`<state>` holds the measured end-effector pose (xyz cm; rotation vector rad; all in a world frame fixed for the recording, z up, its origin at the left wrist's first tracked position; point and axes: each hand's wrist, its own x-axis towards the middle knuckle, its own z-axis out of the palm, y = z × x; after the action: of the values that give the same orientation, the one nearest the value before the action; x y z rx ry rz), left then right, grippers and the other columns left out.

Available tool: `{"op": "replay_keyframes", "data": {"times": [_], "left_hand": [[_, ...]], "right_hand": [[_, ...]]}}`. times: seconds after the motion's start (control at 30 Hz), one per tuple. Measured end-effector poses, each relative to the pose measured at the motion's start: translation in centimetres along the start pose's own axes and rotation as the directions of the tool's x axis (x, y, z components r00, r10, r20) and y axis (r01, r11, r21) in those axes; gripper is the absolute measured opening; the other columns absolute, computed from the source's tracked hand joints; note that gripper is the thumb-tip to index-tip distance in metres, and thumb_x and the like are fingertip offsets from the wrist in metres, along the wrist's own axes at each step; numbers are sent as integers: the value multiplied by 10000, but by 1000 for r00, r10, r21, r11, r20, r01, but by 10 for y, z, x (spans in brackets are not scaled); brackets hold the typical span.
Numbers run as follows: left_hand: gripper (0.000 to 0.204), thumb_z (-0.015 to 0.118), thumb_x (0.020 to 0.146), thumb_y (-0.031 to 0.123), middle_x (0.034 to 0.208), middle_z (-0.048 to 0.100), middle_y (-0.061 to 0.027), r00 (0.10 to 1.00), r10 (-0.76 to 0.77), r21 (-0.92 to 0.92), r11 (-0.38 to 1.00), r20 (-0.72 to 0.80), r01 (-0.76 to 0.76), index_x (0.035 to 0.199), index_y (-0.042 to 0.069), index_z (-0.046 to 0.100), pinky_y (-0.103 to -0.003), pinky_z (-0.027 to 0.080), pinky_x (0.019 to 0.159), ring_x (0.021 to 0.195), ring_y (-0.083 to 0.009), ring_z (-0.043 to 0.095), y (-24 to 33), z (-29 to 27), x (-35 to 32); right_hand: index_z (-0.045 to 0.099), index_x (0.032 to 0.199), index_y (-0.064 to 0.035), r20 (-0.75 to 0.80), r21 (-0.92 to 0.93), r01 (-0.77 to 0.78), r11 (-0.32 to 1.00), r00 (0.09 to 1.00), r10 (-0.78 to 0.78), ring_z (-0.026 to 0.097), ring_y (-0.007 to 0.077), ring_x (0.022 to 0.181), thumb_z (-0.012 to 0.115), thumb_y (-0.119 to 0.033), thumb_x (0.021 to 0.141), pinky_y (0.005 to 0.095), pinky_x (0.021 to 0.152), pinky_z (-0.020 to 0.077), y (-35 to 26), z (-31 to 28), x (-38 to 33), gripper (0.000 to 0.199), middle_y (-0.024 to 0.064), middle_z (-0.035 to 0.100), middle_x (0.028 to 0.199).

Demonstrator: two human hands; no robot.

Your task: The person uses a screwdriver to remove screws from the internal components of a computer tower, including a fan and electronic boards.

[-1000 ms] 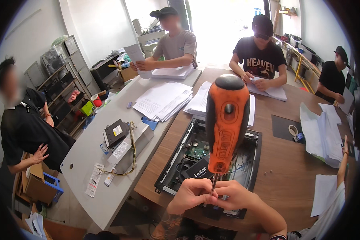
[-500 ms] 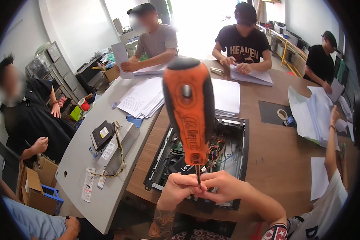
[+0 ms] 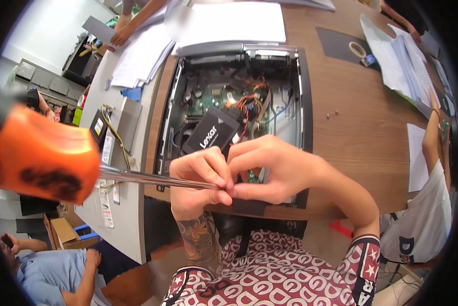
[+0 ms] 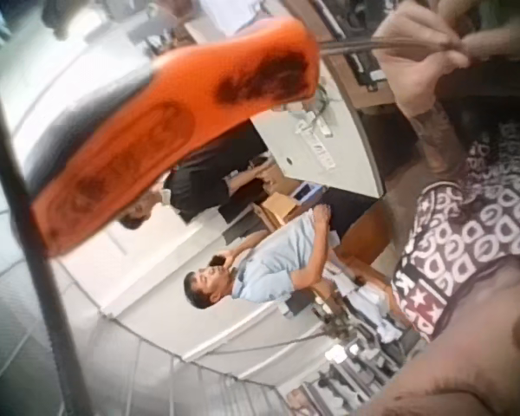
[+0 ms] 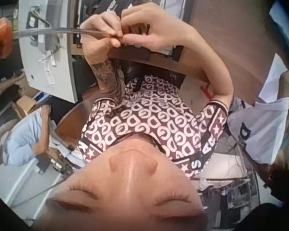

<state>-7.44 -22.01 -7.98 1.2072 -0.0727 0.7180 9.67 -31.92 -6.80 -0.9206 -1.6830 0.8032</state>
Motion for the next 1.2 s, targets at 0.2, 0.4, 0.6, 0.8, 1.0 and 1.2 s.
{"op": "replay_keyframes", "data": {"times": [0.2, 0.4, 0.6, 0.8, 1.0, 1.2], "left_hand": [[186, 838, 730, 55, 870, 647, -130, 998, 52, -23, 998, 44, -51, 818, 20, 677, -337, 496, 707, 779, -190, 583, 1, 2, 3], [132, 697, 856, 133, 842, 686, -122, 991, 43, 108, 993, 123, -57, 813, 11, 720, -312, 408, 714, 764, -187, 522, 5, -4, 8], [105, 673, 856, 92, 924, 698, -98, 958, 48, 51, 997, 282, -65, 907, 37, 747, -322, 337, 691, 763, -178, 466, 8, -11, 9], [308, 564, 996, 257, 923, 725, -44, 949, 92, -33, 996, 303, -86, 873, 70, 776, -326, 306, 720, 773, -149, 492, 1, -13, 3], [369, 489, 1034, 262, 968, 732, -56, 928, 46, -81, 997, 371, -16, 915, 64, 777, -327, 301, 708, 786, -150, 490, 2, -19, 11], [388, 470, 1042, 261, 964, 727, -74, 903, 62, -103, 994, 425, -20, 928, 46, 772, -326, 302, 703, 790, -162, 494, -2, -24, 23]], "right_hand": [[686, 868, -29, -61, 36, -12, 999, 998, 14, 614, 230, 612, 617, -65, 806, 319, 563, 482, 0, 3, -1, 99, 93, 618, 751], [699, 886, -42, -99, 14, -101, 995, 990, 101, 615, 246, 631, 595, -66, 802, 351, 589, 489, 4, 0, -1, 136, 108, 621, 768], [660, 804, -49, -114, -11, -117, 993, 987, 115, 607, 322, 672, 587, -107, 795, 415, 621, 488, 3, 2, -2, 94, 123, 590, 737], [620, 751, -32, -142, -140, -128, 982, 984, 108, 631, 342, 672, 590, -135, 782, 449, 595, 505, 8, 10, -5, 112, 135, 603, 716], [636, 769, -32, -135, -282, -182, 942, 980, 149, 671, 287, 688, 623, -129, 771, 407, 584, 518, 12, 6, -5, 98, 113, 632, 724], [633, 779, -28, -127, -331, -190, 924, 980, 156, 677, 278, 704, 641, -123, 746, 394, 585, 522, 16, -2, -1, 101, 111, 640, 734]]}}
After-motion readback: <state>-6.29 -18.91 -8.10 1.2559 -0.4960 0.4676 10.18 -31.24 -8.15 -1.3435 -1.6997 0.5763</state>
